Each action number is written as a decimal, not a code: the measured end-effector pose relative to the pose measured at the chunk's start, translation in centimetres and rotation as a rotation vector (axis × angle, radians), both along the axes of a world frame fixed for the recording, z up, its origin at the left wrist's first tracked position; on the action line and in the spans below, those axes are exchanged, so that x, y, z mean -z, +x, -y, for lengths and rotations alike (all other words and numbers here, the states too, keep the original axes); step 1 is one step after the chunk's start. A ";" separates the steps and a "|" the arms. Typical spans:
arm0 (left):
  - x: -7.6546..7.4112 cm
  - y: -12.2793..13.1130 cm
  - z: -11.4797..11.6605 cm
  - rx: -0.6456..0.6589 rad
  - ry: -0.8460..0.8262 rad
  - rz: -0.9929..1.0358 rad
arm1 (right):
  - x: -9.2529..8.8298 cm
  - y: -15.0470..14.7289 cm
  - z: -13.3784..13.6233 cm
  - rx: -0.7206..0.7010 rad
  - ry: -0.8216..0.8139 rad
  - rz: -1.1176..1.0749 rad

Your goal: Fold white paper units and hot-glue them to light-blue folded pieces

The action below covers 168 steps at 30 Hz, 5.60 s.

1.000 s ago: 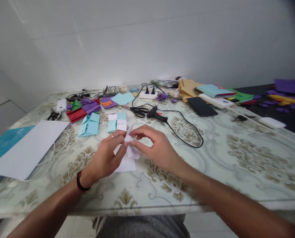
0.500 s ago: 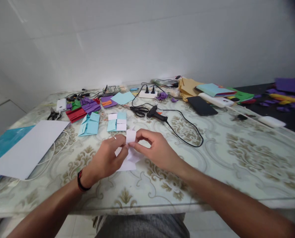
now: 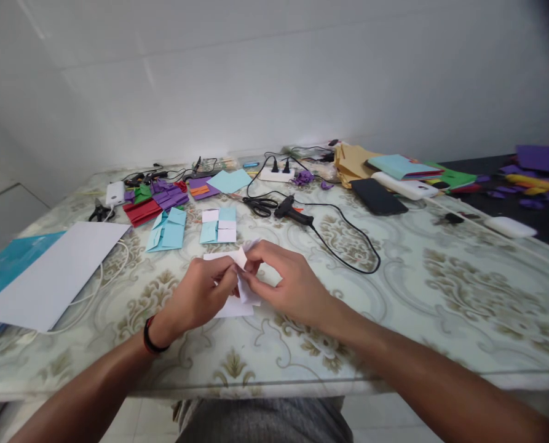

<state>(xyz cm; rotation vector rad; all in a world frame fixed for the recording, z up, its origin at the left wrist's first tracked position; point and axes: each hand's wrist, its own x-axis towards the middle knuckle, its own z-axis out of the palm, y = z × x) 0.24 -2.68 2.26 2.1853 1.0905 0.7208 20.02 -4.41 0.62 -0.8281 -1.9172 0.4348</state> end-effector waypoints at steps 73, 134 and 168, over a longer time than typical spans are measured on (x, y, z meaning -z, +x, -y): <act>0.1 0.1 -0.9 -0.067 -0.346 0.406 | -0.3 -0.2 -0.5 -0.180 -0.823 -0.401; 0.0 0.6 0.3 -0.137 -0.345 0.414 | -0.3 -0.7 -0.3 -0.147 -0.823 -0.343; -0.6 0.7 0.4 -0.078 -0.277 0.336 | -0.5 -0.3 -0.5 -0.116 -0.865 -0.385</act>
